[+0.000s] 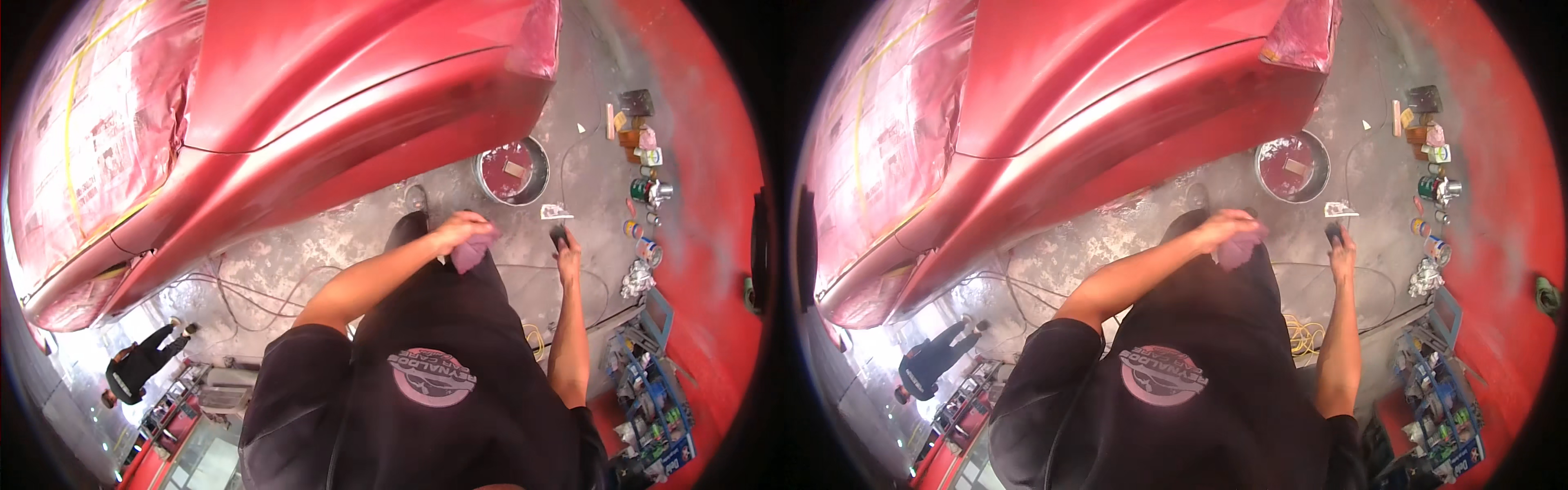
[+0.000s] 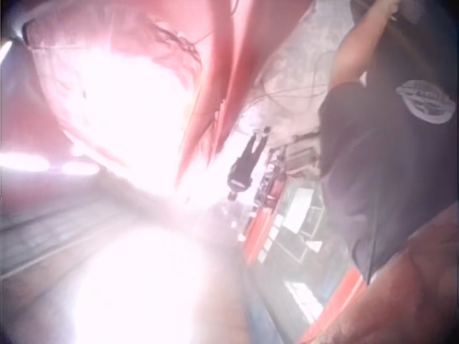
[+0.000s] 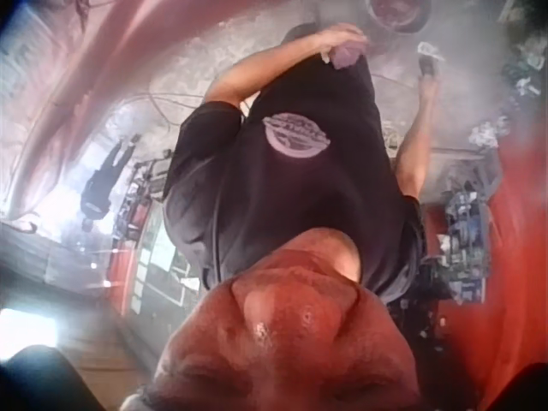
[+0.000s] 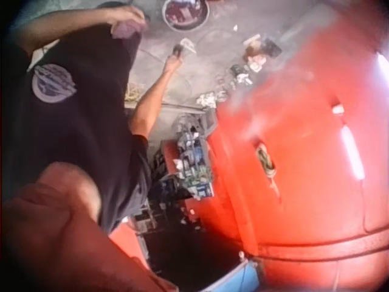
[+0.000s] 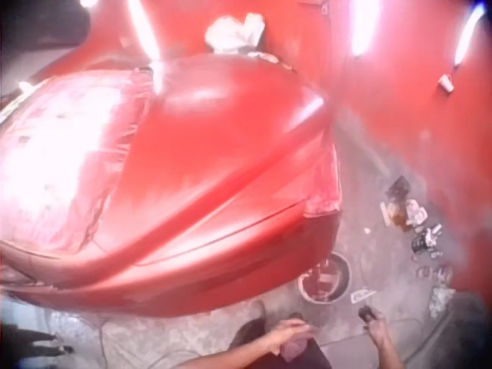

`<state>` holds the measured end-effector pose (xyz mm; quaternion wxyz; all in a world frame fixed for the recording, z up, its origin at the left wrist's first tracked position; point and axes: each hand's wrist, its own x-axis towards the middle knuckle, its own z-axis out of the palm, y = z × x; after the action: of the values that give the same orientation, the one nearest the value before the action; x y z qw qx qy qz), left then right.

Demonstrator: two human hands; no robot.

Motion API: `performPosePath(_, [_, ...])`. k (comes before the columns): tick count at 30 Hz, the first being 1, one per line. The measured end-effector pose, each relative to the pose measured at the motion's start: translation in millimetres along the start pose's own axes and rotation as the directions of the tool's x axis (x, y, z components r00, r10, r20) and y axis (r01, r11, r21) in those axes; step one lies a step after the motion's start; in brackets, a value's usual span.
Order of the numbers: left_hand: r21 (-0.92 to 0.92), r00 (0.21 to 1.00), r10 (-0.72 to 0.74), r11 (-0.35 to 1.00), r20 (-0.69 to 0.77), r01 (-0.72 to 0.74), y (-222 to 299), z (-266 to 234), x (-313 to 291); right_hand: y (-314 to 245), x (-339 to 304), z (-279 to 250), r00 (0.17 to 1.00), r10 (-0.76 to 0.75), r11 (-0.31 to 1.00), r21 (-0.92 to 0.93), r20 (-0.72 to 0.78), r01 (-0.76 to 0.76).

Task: The person wipes the surface of a red car body with a cloth. The car is partially covered with newspaper and masking tape. The person moves around the vehicle, wiping the hood and side panels.

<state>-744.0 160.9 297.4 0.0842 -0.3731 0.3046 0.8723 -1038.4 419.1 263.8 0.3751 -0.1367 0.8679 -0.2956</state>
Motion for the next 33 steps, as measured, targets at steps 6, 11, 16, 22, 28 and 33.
performPosePath(6, [-0.032,0.927,0.094,0.993,-0.364,-0.114,-1.5,3.7,-37.7,-109.6,-17.7,70.8,0.893,-0.114,0.82,0.548,0.436,-0.163])
performPosePath(11, [-0.089,0.876,0.199,0.961,-0.439,-0.263,4.3,36.4,-38.6,-141.4,-46.9,99.0,0.73,-0.318,0.747,0.634,0.605,-0.2])
performPosePath(16, [0.025,0.85,0.242,0.965,-0.469,-0.261,-11.7,40.3,-22.7,-142.8,-75.9,85.2,0.665,-0.352,0.764,0.613,0.658,-0.201])
performPosePath(22, [0.279,0.823,0.356,0.927,-0.442,-0.252,-24.8,43.3,-40.0,-126.7,-89.5,90.3,0.652,-0.288,0.728,0.602,0.702,-0.328])
performPosePath(28, [0.421,0.857,0.387,0.877,-0.341,-0.229,-47.5,9.1,-83.0,-64.9,-66.8,153.6,0.976,0.022,0.634,0.752,0.216,-0.18])
performPosePath(33, [0.517,0.934,0.253,0.851,-0.253,-0.091,-67.5,-61.9,-158.4,-78.4,-76.9,202.6,0.998,0.045,0.654,0.754,0.036,-0.056])
